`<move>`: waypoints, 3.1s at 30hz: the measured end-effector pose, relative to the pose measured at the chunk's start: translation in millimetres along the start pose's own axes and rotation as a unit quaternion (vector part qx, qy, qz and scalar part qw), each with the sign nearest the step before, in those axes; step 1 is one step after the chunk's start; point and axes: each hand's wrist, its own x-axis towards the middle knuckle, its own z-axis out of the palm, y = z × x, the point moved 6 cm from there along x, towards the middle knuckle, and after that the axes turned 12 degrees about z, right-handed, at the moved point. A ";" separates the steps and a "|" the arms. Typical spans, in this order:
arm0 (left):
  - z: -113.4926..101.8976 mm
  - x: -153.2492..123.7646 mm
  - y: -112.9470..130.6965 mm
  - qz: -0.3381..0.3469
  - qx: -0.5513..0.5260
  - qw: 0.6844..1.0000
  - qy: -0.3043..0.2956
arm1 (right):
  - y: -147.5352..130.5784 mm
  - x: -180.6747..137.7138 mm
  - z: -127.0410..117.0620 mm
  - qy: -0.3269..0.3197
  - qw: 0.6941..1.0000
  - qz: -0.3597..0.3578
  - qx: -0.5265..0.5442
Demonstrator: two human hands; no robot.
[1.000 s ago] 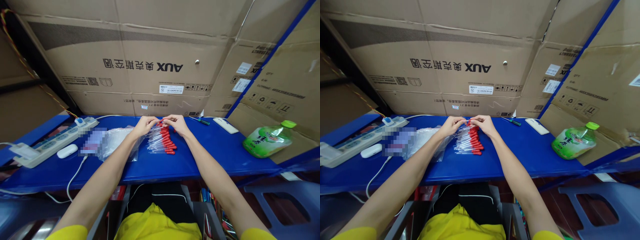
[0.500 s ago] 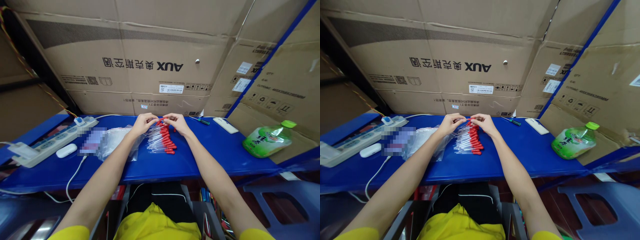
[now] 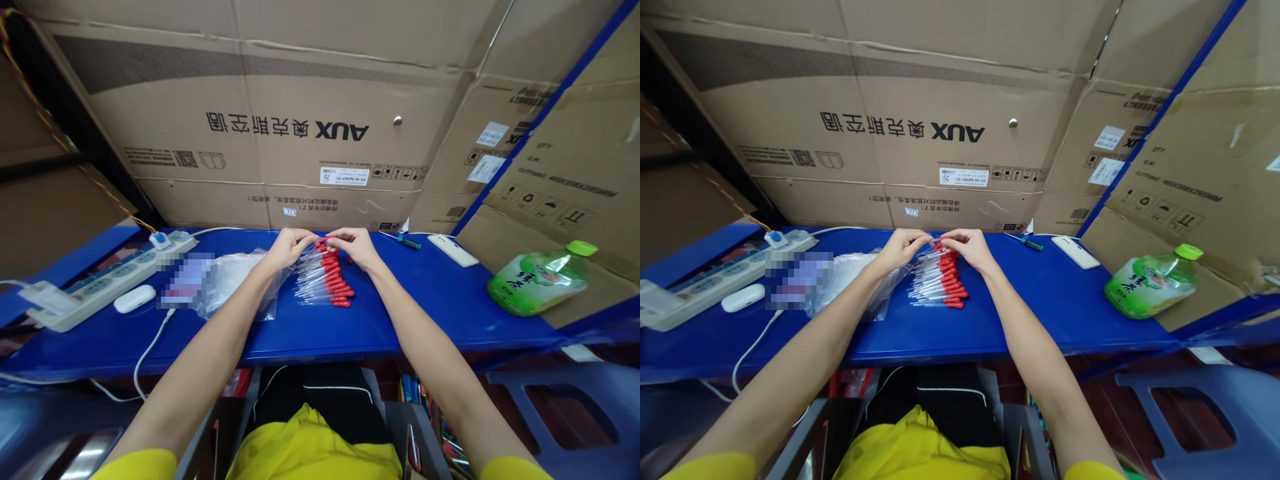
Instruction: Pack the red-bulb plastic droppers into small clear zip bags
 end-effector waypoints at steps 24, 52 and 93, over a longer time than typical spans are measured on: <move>7.8 0.6 -4.1 -0.022 0.019 1.000 0.012 | 2.6 4.2 -0.1 0.006 0.995 -0.050 -0.083; 34.5 -21.3 -64.0 -0.129 0.177 0.972 -0.080 | 51.2 15.5 -40.9 0.126 0.829 0.082 -0.538; 14.5 -12.6 -18.7 -0.125 0.217 0.967 -0.044 | 15.7 4.8 -49.0 0.034 0.856 0.068 -0.512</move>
